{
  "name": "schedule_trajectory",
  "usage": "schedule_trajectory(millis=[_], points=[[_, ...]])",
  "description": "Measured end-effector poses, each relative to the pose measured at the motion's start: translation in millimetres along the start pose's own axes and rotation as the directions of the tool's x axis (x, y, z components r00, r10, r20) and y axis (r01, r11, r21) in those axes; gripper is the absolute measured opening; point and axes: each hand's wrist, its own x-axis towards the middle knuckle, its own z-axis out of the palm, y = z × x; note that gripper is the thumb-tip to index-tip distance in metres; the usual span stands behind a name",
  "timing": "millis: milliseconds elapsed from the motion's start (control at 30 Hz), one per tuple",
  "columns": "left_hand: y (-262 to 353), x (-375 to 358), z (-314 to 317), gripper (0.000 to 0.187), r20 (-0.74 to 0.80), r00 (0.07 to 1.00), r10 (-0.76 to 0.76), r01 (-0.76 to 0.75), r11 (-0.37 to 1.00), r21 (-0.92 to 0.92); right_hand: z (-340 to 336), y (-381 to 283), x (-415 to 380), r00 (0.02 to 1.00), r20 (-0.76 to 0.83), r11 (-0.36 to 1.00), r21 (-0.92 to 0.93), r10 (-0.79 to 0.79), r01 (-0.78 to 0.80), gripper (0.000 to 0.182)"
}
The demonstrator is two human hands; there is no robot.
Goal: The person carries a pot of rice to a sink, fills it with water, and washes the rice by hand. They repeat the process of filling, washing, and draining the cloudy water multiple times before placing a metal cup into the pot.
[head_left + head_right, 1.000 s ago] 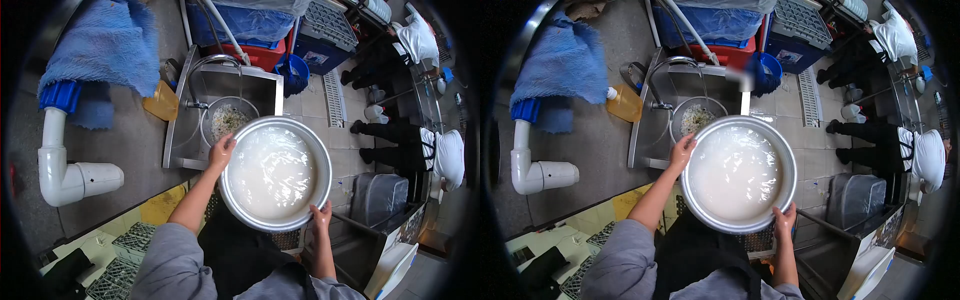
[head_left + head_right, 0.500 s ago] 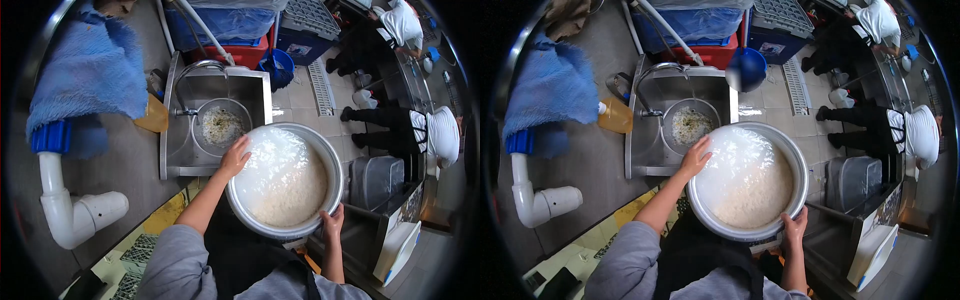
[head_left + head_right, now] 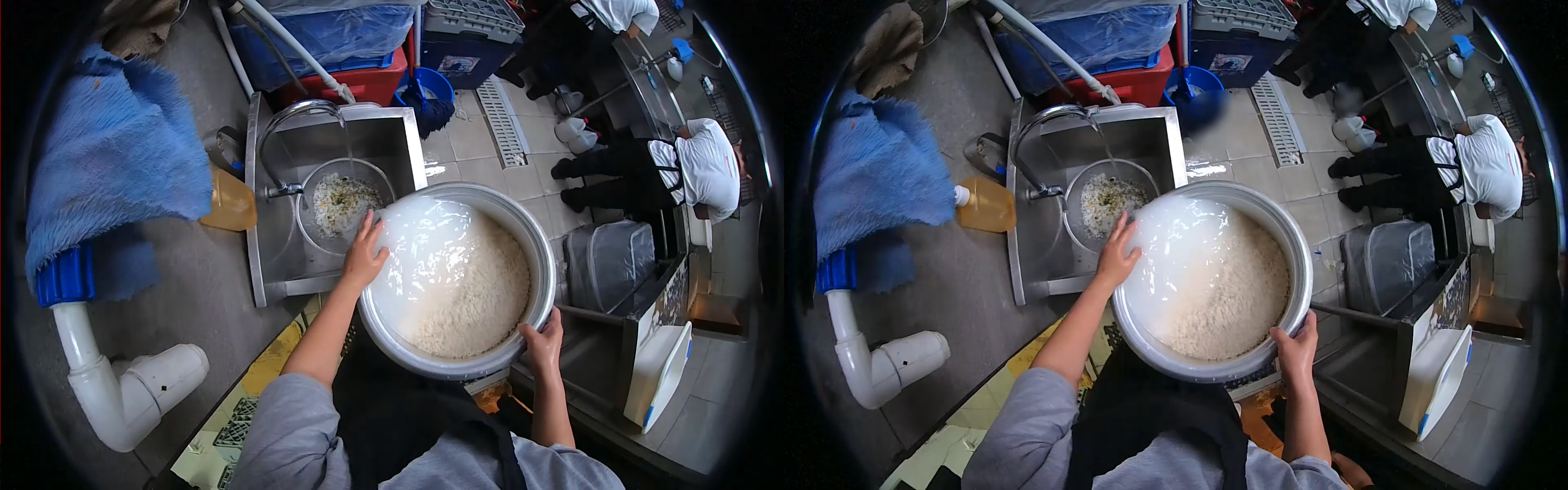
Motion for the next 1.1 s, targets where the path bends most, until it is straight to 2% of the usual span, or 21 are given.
schedule_trajectory(millis=[133, 400, 500, 1100], points=[[-7.1, 2.2, 1.4, 0.056, -0.008, 1.0, 0.029, -0.029, 0.999, 0.029, 2.4, -5.8, -2.0, 0.999, -0.016, 0.999, -0.014, -0.035, 0.035, 0.046], [-10.9, 5.9, 1.1, 0.055, 0.013, 1.0, -0.01, 0.01, 1.0, 0.008, 3.5, -9.9, 0.6, 0.997, -0.014, 0.997, -0.021, -0.071, 0.071, 0.047], [-13.9, 6.6, 1.0, 0.054, 0.009, 1.0, -0.006, 0.006, 1.0, 0.016, 6.7, -21.6, -1.4, 0.999, -0.018, 0.997, -0.065, -0.036, 0.034, 0.047], [-25.5, 12.0, 1.2, 0.057, 0.039, 0.998, -0.042, 0.042, 0.999, -0.004, 13.7, -25.1, 4.2, 0.998, 0.004, 0.998, -0.028, -0.059, 0.059, 0.048]])
